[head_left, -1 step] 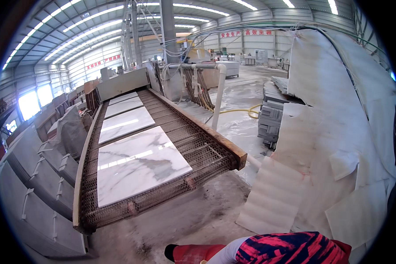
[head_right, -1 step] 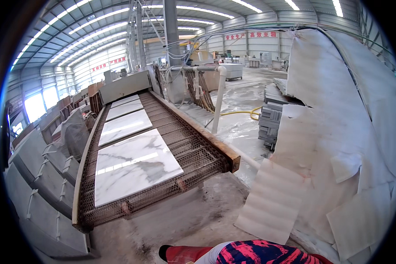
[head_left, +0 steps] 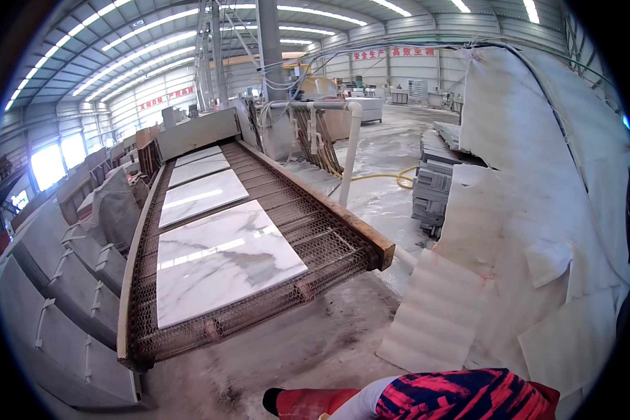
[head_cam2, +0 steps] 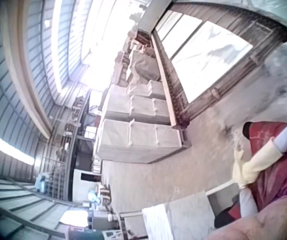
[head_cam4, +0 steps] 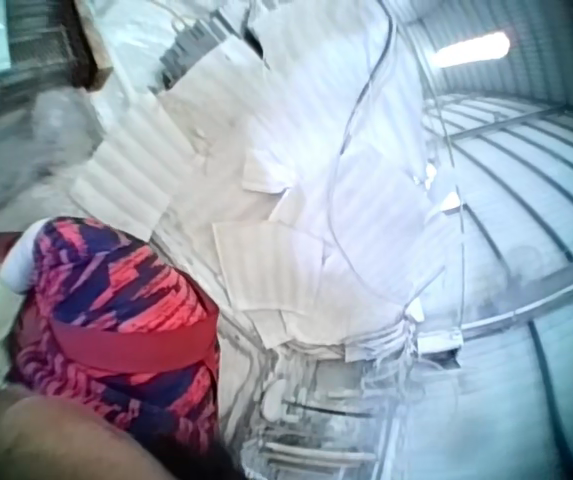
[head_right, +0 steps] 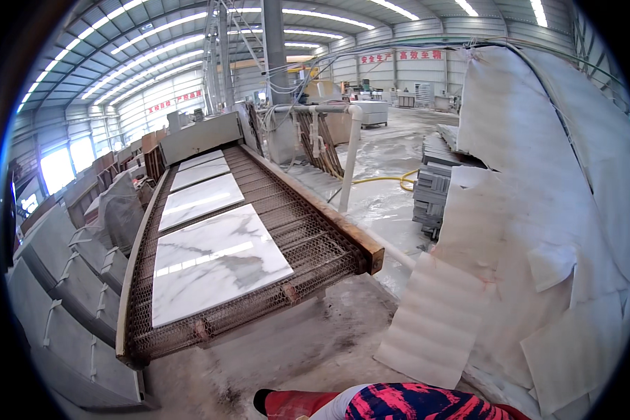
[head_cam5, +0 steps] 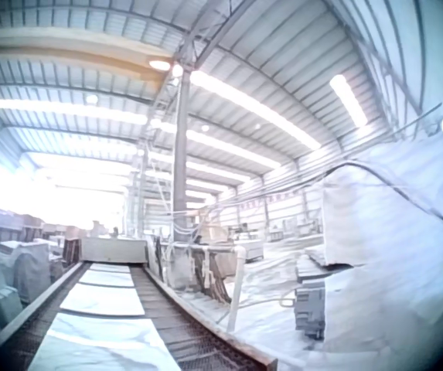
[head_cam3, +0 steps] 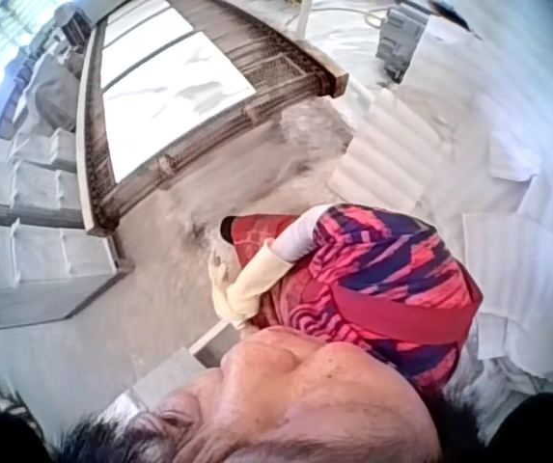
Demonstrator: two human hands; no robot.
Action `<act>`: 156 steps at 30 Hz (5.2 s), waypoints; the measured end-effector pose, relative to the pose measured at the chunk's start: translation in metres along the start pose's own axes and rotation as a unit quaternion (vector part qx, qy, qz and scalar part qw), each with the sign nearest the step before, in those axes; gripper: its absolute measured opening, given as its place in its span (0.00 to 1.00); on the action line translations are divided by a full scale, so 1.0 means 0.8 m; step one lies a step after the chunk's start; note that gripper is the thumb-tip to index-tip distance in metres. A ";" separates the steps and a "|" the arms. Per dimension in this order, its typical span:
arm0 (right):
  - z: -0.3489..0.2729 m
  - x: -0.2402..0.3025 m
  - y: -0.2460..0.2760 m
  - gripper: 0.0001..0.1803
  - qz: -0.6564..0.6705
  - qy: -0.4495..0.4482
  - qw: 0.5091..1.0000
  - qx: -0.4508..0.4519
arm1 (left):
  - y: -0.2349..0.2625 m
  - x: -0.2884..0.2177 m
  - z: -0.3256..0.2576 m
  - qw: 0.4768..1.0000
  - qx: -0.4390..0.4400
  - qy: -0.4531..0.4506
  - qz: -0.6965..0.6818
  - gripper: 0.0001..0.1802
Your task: The person repeatedly picks up large white marble-patterned tiles from a stack and places them onto a moving conveyor belt. The person handles the tiles one at a time, positioning them carefully on the belt as it transports them down the line.
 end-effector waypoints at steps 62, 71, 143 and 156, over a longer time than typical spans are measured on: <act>-0.064 0.178 -0.108 0.16 -0.102 0.271 0.952 0.101 | 0.227 -0.064 -0.030 0.862 -0.304 -0.164 0.370 0.26; -0.046 0.185 0.006 0.16 0.004 0.218 0.968 -0.125 | 0.150 -0.052 -0.001 0.579 -0.038 -0.083 0.810 0.19; -0.033 0.113 -0.085 0.15 0.077 0.206 0.971 0.092 | 0.190 0.084 0.025 0.991 -0.130 0.013 -0.035 0.22; -0.030 0.092 -0.060 0.18 0.125 0.197 0.969 0.085 | 0.065 -0.118 -0.006 0.959 -0.229 -0.149 0.081 0.29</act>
Point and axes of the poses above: each hand's wrist, its own z-axis towards the middle knuckle, its own y-axis out of the back of the hand, x = y × z, the point moved 10 cm from there along z, towards the middle knuckle, and after that the axes turned 15 degrees about -y, right-handed, at the moved point
